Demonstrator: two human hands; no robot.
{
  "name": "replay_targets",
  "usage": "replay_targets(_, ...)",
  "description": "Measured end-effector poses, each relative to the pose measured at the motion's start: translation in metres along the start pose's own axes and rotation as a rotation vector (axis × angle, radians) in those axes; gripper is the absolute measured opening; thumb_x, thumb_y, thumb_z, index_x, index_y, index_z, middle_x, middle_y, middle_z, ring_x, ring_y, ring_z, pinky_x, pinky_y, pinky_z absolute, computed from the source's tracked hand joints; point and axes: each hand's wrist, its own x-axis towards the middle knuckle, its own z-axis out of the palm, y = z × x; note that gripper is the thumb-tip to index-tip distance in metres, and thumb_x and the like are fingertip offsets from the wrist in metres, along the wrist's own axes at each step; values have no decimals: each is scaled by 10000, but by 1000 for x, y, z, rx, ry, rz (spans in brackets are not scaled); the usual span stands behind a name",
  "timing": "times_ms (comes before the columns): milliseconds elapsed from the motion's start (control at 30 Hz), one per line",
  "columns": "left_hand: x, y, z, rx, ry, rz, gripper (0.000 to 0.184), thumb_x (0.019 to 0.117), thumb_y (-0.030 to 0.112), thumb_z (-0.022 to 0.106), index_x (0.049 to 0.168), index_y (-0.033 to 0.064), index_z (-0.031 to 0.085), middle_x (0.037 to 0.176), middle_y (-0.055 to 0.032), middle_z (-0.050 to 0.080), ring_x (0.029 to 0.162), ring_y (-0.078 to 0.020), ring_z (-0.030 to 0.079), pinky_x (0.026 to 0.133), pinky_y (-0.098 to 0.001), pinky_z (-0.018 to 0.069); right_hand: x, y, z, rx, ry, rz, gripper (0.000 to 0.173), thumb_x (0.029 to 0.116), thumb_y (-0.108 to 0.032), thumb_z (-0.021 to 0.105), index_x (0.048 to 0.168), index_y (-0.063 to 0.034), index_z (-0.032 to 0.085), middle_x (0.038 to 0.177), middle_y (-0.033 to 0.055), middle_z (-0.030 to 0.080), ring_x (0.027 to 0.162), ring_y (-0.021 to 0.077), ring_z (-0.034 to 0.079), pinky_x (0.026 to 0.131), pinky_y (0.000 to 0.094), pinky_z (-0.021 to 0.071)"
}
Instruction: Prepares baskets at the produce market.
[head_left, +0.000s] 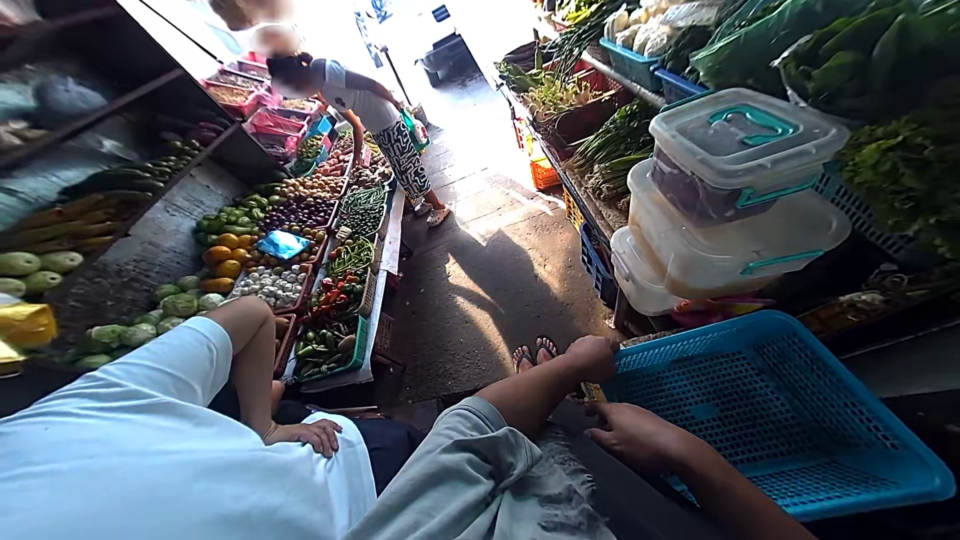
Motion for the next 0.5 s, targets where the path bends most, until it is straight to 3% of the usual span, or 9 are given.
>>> replay_targets(100, -6, 10, -3, 24, 13, -26, 312, 956, 179, 613, 1256, 93, 632, 1154, -172, 706, 1123, -362, 676, 901, -623, 541, 2, 2, 2, -1, -1, -1, 590, 1025, -540, 515, 1460, -143, 556, 1309, 130, 689, 1254, 306, 641, 1090, 572, 472)
replay_targets(300, -6, 3, -9, -80, 54, 69, 286, 1034, 194, 552, 1267, 46, 626, 1163, -195, 702, 1129, -357, 678, 961, -598, 528, 5, 2, 3, -2, 2, -21, 565, 1031, -534, 505, 1438, -148, 574, 1265, 123, 708, 1227, 300, 656, 1074, 571, 483)
replay_targets(500, -4, -2, -8, -251, 176, 187, 265, 1041, 197, 560, 1201, 3, 645, 1111, -199, 704, 1069, -335, 689, 945, -565, 540, -6, -8, -2, 271, 238, -309, 388, 1035, -414, 578, 1317, -162, 665, 1177, 21, 746, 1055, 135, 721, 990, 404, 574)
